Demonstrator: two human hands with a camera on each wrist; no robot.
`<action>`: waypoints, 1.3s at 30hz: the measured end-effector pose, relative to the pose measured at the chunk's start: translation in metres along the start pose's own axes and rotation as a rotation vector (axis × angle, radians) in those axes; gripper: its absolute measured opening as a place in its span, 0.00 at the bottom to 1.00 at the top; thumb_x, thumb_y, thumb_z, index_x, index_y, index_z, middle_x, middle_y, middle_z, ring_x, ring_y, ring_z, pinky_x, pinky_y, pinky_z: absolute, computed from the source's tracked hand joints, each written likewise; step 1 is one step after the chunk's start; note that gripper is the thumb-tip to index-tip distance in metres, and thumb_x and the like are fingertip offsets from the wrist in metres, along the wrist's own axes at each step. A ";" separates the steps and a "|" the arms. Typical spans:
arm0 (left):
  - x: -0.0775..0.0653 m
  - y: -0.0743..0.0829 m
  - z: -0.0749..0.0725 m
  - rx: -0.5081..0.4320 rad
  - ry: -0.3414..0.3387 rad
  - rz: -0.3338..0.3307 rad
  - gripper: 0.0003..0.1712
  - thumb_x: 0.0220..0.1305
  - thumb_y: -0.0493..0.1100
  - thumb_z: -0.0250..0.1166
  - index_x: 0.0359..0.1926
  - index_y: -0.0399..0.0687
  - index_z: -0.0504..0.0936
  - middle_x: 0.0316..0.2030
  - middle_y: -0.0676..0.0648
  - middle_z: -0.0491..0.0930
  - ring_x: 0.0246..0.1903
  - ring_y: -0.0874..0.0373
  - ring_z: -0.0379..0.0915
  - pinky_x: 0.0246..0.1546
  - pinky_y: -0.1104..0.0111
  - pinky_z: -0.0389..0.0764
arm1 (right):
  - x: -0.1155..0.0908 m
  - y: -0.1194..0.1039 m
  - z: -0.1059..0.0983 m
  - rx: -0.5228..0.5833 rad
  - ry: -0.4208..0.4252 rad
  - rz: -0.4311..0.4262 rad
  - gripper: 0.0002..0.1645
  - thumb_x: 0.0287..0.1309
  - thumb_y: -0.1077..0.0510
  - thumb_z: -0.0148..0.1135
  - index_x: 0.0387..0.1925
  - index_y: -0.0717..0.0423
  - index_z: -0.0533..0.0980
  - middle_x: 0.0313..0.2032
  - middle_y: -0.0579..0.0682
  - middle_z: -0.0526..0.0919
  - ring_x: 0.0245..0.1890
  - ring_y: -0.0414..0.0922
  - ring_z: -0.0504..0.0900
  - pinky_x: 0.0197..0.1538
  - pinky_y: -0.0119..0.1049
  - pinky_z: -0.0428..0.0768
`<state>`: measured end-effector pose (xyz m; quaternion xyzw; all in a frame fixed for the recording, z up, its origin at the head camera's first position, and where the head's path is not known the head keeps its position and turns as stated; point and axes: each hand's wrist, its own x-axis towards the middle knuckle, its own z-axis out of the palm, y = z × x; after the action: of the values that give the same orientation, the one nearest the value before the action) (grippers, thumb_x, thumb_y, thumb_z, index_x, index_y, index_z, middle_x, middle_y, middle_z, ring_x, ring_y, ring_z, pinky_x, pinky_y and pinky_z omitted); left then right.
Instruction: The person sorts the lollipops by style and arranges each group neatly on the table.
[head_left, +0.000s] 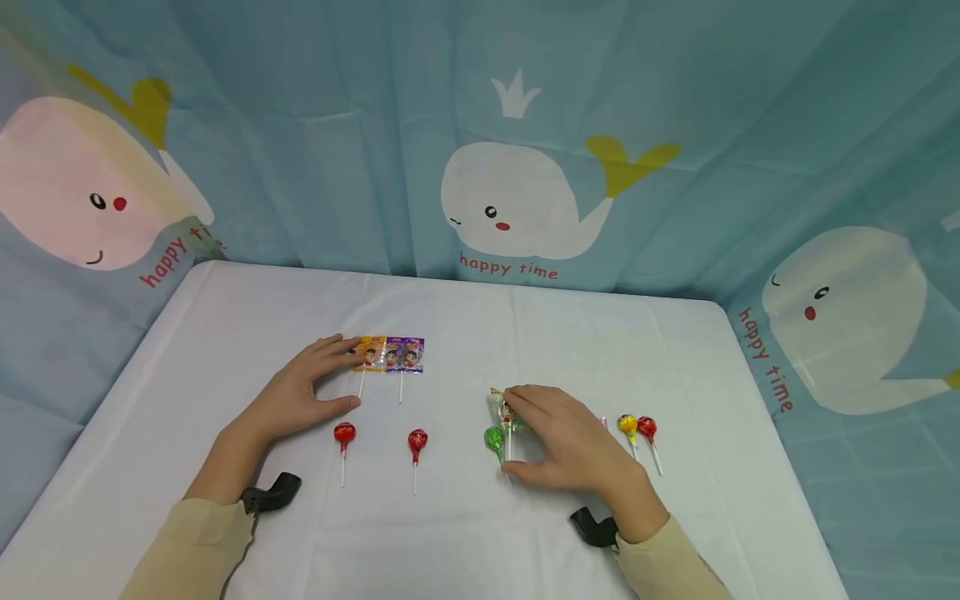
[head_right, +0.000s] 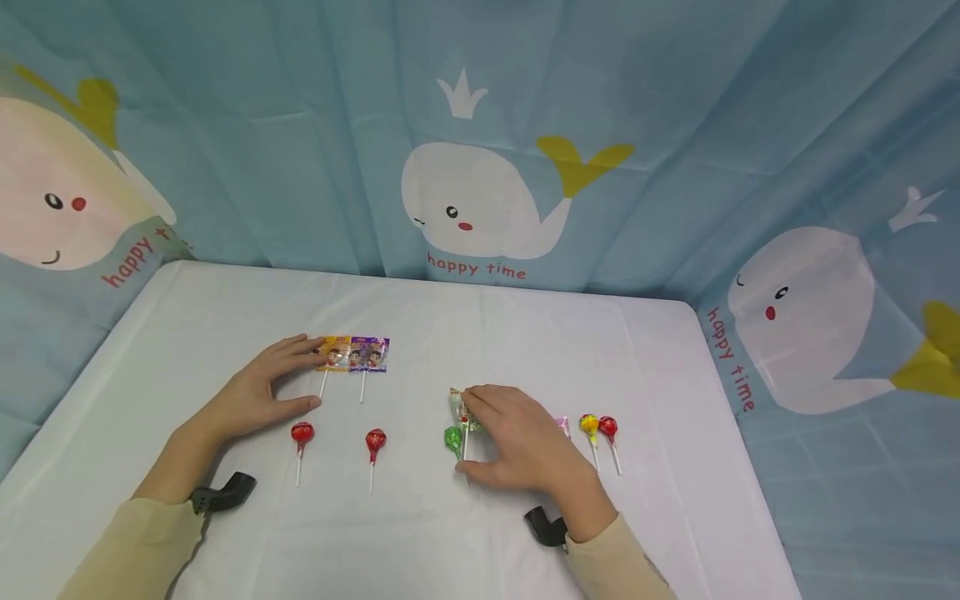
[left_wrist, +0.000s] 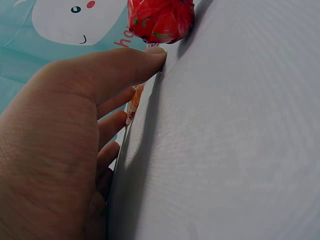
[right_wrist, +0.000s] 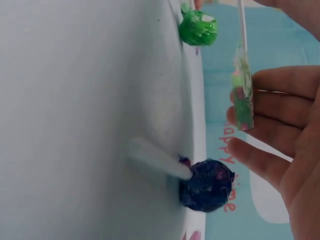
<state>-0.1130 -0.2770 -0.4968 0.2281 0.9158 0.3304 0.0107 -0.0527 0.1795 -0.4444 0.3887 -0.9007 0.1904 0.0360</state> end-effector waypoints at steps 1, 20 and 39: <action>0.000 0.000 0.000 -0.002 0.002 -0.004 0.38 0.62 0.55 0.83 0.72 0.57 0.83 0.80 0.46 0.68 0.82 0.38 0.53 0.74 0.27 0.60 | 0.002 0.000 0.000 0.005 -0.002 0.003 0.55 0.55 0.32 0.80 0.74 0.61 0.76 0.70 0.52 0.80 0.71 0.51 0.78 0.74 0.51 0.76; 0.001 -0.001 0.000 0.004 -0.010 -0.021 0.39 0.61 0.55 0.83 0.72 0.58 0.83 0.81 0.47 0.67 0.83 0.38 0.52 0.73 0.26 0.60 | 0.029 -0.002 0.000 0.035 0.009 0.016 0.53 0.54 0.35 0.82 0.72 0.62 0.77 0.70 0.53 0.81 0.70 0.52 0.79 0.74 0.50 0.77; 0.000 -0.002 0.000 -0.004 -0.009 -0.018 0.40 0.60 0.54 0.84 0.72 0.59 0.83 0.81 0.48 0.68 0.83 0.39 0.52 0.73 0.27 0.60 | 0.061 -0.005 0.005 -0.023 0.003 -0.058 0.52 0.57 0.34 0.79 0.71 0.64 0.77 0.69 0.56 0.81 0.69 0.52 0.80 0.73 0.49 0.77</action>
<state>-0.1136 -0.2783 -0.4984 0.2211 0.9172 0.3310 0.0181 -0.0909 0.1326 -0.4345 0.4138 -0.8913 0.1794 0.0472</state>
